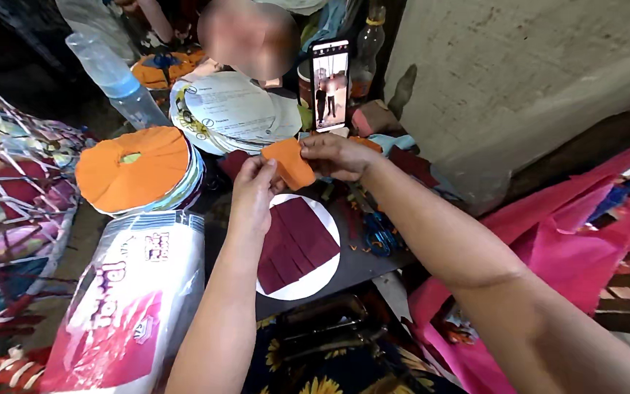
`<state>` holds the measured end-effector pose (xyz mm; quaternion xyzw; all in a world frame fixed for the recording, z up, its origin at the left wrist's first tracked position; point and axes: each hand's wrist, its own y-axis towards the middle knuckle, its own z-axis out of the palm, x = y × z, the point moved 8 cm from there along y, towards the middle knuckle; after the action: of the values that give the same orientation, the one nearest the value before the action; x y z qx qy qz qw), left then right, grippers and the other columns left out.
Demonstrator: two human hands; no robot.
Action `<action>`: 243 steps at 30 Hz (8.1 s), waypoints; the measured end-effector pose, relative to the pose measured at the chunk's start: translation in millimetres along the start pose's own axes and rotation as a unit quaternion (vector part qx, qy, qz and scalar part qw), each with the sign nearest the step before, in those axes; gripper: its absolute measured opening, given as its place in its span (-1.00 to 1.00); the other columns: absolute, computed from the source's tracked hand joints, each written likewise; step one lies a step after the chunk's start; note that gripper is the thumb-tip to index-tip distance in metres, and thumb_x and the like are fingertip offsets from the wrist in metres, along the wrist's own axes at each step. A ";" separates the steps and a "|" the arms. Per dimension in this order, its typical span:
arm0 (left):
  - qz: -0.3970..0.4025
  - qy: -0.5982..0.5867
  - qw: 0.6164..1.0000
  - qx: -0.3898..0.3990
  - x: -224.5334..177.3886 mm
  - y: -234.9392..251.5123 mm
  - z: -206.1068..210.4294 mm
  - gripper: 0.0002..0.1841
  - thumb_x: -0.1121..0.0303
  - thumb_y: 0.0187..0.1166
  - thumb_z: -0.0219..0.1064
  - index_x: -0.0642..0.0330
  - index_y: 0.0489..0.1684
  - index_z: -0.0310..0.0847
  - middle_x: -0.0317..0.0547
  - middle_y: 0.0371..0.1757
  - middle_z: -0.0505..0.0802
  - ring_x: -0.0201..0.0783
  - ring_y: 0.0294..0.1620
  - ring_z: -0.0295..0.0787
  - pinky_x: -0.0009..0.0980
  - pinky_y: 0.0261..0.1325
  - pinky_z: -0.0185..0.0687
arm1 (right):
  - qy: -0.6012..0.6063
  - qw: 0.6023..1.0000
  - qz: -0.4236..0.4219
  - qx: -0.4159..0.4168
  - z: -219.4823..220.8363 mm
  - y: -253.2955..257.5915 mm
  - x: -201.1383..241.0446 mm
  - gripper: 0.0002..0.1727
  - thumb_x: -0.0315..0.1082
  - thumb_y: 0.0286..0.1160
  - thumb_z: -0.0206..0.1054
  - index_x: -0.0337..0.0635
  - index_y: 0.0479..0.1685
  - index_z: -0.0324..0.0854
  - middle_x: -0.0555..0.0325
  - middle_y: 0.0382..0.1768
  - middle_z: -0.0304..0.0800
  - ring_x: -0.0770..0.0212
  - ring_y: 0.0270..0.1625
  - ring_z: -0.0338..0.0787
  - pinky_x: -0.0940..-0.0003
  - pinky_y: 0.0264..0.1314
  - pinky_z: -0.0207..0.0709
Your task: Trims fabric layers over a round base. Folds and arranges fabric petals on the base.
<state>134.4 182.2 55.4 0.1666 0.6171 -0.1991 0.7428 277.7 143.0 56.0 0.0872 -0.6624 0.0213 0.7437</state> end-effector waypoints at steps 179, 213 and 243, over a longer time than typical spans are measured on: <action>-0.076 -0.192 0.977 0.059 17.3 -4.2 10.5 -0.48 0.09 0.91 -0.31 0.16 0.38 0.52 0.03 0.12 0.80 -0.11 0.04 0.83 -0.21 0.12 0.76 | -0.576 0.701 -0.019 -0.420 -124.1 -22.2 6.3 -0.27 -0.43 0.47 0.27 -0.13 0.76 0.33 -0.42 0.41 0.54 -0.38 0.41 0.59 -0.25 0.39 0.47; -0.085 -0.186 0.977 0.060 17.4 -5.2 11.7 -0.48 0.09 0.92 -0.33 0.13 0.46 0.48 0.01 0.16 0.78 -0.15 0.01 0.83 -0.26 0.08 0.76 | -0.576 0.699 -0.012 -0.424 -125.8 -21.1 5.9 -0.21 -0.45 0.39 0.36 -0.07 0.77 0.33 -0.42 0.48 0.47 -0.47 0.52 0.46 -0.33 0.44 0.40; -0.088 -0.202 0.974 0.045 17.8 -5.5 10.8 -0.53 0.17 0.93 -0.28 0.18 0.45 0.48 0.04 0.17 0.76 -0.11 0.04 0.82 -0.23 0.09 0.77 | -0.589 0.697 -0.033 -0.408 -123.7 -21.9 5.4 -0.60 -0.47 0.45 0.25 -0.17 0.26 0.77 -0.33 0.37 0.59 -0.37 0.47 0.52 -0.25 0.47 0.38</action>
<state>143.7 170.6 39.8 0.1011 0.4573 -0.3210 0.8232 403.1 140.5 45.9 -0.2079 -0.9054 -0.3317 0.1643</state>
